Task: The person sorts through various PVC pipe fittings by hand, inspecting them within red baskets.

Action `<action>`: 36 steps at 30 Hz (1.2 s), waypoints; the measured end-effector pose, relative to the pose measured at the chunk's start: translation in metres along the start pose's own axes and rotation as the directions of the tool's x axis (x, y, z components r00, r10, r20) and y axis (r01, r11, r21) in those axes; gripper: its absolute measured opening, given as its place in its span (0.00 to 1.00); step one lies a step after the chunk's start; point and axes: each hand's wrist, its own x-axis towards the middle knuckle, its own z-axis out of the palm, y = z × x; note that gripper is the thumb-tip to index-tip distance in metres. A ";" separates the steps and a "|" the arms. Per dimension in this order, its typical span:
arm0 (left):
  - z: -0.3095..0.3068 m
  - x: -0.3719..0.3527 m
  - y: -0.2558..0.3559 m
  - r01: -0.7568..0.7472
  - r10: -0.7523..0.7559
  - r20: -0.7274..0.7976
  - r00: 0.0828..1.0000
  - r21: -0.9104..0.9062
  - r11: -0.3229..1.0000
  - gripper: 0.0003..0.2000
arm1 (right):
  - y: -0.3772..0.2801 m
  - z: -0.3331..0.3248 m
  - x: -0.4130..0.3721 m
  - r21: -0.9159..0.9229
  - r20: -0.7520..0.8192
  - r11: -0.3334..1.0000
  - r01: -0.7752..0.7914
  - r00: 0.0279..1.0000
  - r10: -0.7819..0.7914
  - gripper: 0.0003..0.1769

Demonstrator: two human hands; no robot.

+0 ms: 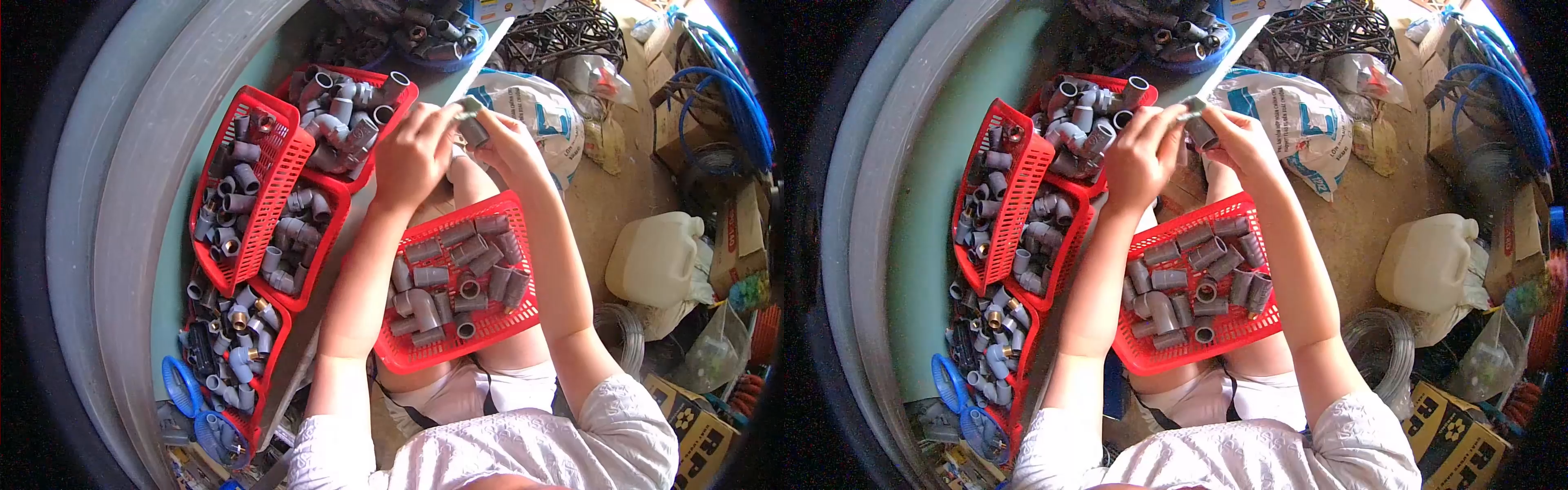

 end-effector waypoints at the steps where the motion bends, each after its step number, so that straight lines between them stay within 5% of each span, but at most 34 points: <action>1: -0.001 -0.003 0.009 -0.014 0.014 0.044 0.999 0.001 1.000 0.11 | 0.003 -0.002 0.003 0.035 0.008 0.999 0.023 1.000 -0.024 0.20; 3: 0.000 -0.006 0.019 -0.129 0.130 0.057 0.990 -0.027 0.991 0.11 | 0.003 -0.003 0.006 0.074 0.000 0.996 0.047 0.999 -0.047 0.20; 10: -0.003 -0.004 0.006 0.091 -0.091 -0.005 0.996 -0.004 0.996 0.09 | -0.003 0.001 -0.002 0.023 0.070 0.999 0.027 0.997 -0.028 0.21; 13: 0.000 -0.009 0.019 -0.059 0.061 0.114 0.992 -0.015 0.998 0.10 | 0.002 0.004 0.006 0.073 0.045 0.997 0.006 0.999 -0.009 0.20; 18: -0.003 -0.005 -0.001 0.095 -0.096 -0.010 0.995 -0.102 0.990 0.11 | 0.001 0.003 -0.003 0.053 0.079 0.998 0.028 0.996 -0.032 0.22; 22: -0.003 -0.008 0.018 -0.023 0.031 0.077 0.997 -0.101 0.995 0.12 | 0.002 0.004 0.007 0.028 0.034 1.000 -0.009 0.999 0.008 0.20; 24: -0.002 -0.004 0.019 0.045 -0.035 0.066 0.997 -0.154 0.987 0.11 | -0.002 0.006 -0.003 0.083 -0.019 0.996 0.028 0.999 -0.026 0.20; 26: 0.001 -0.001 0.009 0.106 -0.109 -0.009 0.994 -0.149 0.983 0.10 | 0.009 0.001 0.005 0.149 0.094 0.986 0.076 0.991 -0.091 0.22; 28: 0.000 -0.002 0.007 0.091 -0.097 -0.043 0.994 -0.117 0.989 0.10 | 0.009 -0.001 0.006 0.018 0.070 0.998 0.055 0.996 -0.056 0.21; 30: -0.001 -0.005 0.018 0.041 -0.041 0.005 0.999 -0.112 0.993 0.10 | 0.005 0.000 0.008 0.053 0.058 0.996 -0.069 0.996 0.066 0.18; 32: -0.003 -0.002 0.025 -0.012 0.017 0.050 0.999 -0.106 0.994 0.10 | -0.001 0.000 0.001 0.288 0.166 0.955 -0.068 0.986 0.020 0.14; 36: -0.004 0.018 0.013 0.020 -0.028 -0.059 0.998 -0.119 0.993 0.09 | -0.006 -0.005 -0.004 0.332 0.245 0.934 -0.130 0.968 0.048 0.15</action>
